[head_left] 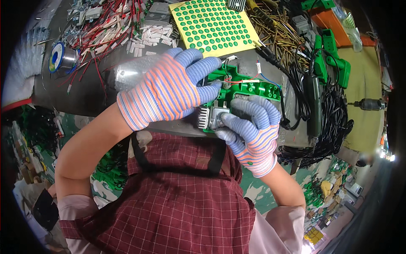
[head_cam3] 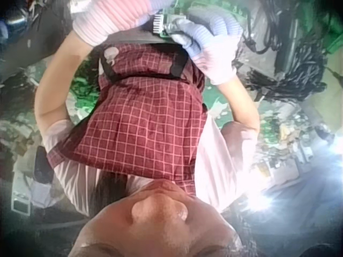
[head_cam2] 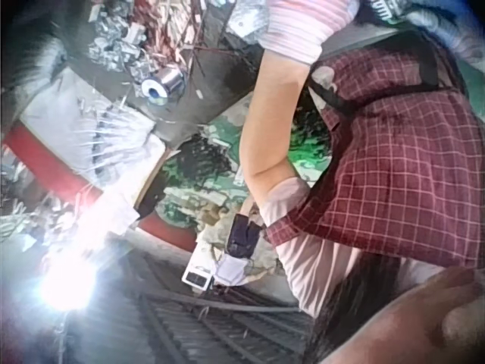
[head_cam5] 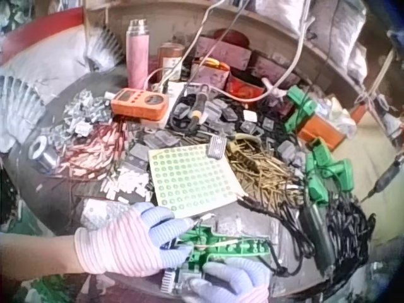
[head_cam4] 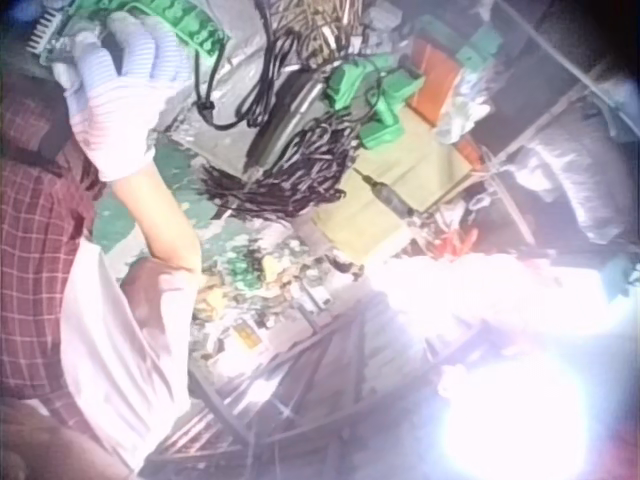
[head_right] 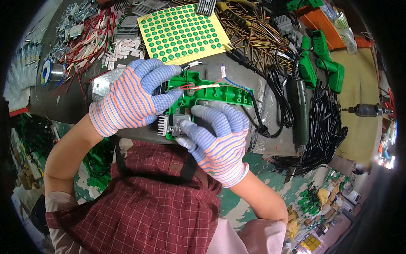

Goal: Wiring and assembling the internal components and external housing of a handheld plastic device.

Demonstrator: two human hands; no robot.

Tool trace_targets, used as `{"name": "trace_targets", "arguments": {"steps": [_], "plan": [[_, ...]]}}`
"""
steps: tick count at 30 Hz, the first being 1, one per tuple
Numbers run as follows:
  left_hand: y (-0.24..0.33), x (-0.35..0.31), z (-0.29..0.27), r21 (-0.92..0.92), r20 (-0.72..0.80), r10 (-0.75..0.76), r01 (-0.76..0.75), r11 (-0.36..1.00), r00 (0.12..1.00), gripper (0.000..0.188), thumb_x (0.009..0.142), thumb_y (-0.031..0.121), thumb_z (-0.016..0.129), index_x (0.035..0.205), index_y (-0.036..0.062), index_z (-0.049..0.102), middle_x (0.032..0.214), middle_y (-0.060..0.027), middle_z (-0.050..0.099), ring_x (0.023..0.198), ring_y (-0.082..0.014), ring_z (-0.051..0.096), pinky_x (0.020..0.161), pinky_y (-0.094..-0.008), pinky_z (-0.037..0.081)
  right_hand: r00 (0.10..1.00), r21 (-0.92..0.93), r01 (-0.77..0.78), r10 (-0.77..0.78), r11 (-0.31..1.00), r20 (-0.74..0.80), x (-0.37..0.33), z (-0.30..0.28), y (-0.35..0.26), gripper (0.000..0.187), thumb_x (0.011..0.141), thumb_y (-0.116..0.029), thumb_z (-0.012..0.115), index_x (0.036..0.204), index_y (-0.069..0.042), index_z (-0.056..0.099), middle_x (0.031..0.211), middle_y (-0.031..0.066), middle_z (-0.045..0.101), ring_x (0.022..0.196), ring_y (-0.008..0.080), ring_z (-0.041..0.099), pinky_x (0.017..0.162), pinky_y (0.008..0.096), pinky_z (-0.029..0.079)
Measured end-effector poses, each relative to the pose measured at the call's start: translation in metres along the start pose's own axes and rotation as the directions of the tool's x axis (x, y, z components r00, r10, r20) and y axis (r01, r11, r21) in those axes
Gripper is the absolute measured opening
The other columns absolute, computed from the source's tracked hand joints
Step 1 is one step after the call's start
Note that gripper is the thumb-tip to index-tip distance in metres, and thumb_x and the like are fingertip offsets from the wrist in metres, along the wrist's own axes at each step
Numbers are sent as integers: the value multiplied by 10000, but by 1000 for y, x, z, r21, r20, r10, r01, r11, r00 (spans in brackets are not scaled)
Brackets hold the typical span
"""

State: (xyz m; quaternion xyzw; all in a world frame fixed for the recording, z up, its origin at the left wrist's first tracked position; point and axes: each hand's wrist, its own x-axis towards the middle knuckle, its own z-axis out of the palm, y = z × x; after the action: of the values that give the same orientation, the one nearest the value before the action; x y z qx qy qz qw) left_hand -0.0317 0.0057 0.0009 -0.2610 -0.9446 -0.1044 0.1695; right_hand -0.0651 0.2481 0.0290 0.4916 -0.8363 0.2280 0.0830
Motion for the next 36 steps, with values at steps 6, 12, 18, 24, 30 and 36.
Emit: {"name": "trace_targets", "arguments": {"steps": [6, 12, 18, 24, 30, 36], "plan": [[1, 5, -4, -50, 29, -2, 4, 999, 1000, 431, 712, 168, 686, 1140, 217, 674, 1283, -98, 569, 1105, -335, 551, 927, -463, 457, 986, 302, -59, 103, 951, -131, -15, 21, -2, 338, 692, -246, 817, 980, -114, 700, 1058, 66, 695, 993, 298, 618, 913, 427, 458], [8, 3, -13, -97, -41, -16, 12, 995, 999, 417, 718, 103, 659, 1124, 199, 675, 1276, -134, 563, 1127, -364, 543, 941, -481, 459, 984, 227, -28, 67, 974, -166, -16, 18, -1, 380, 688, -256, 822, 1021, -127, 691, 1124, 66, 666, 1047, 303, 593, 944, 428, 445], [49, -22, -39, -286, -97, -324, 286, 915, 941, 303, 788, 97, 647, 1089, 107, 676, 1210, -143, 578, 1003, -346, 587, 885, -456, 486, 974, 326, -49, 118, 944, -195, -27, 2, 3, 427, 737, -189, 791, 1130, -72, 672, 1169, 154, 632, 1010, 334, 617, 885, 430, 490], [72, -12, -29, -337, -2, -327, 307, 890, 945, 420, 773, 289, 737, 1152, 129, 653, 1123, -88, 622, 991, -306, 578, 878, -437, 449, 962, 102, -134, 154, 986, -225, 19, -20, 28, 361, 775, -85, 757, 1130, -81, 690, 1127, 157, 662, 968, 339, 652, 827, 388, 529], [71, -15, -10, -383, -38, -351, 310, 870, 936, 420, 712, 280, 780, 1089, 135, 664, 1102, -75, 620, 974, -306, 575, 864, -436, 445, 979, 251, -191, 203, 949, -26, 19, -30, 13, 197, 799, -92, 743, 993, -100, 711, 833, 100, 679, 738, 302, 668, 639, 392, 536], [75, -14, -9, -302, -152, -307, 252, 919, 939, 349, 675, 246, 803, 975, 152, 652, 1069, -56, 611, 946, -294, 559, 822, -432, 443, 917, 563, -351, 396, 748, 46, -5, -4, 3, 195, 832, -55, 712, 1025, -71, 689, 932, 142, 683, 836, 320, 674, 723, 364, 539]]}}
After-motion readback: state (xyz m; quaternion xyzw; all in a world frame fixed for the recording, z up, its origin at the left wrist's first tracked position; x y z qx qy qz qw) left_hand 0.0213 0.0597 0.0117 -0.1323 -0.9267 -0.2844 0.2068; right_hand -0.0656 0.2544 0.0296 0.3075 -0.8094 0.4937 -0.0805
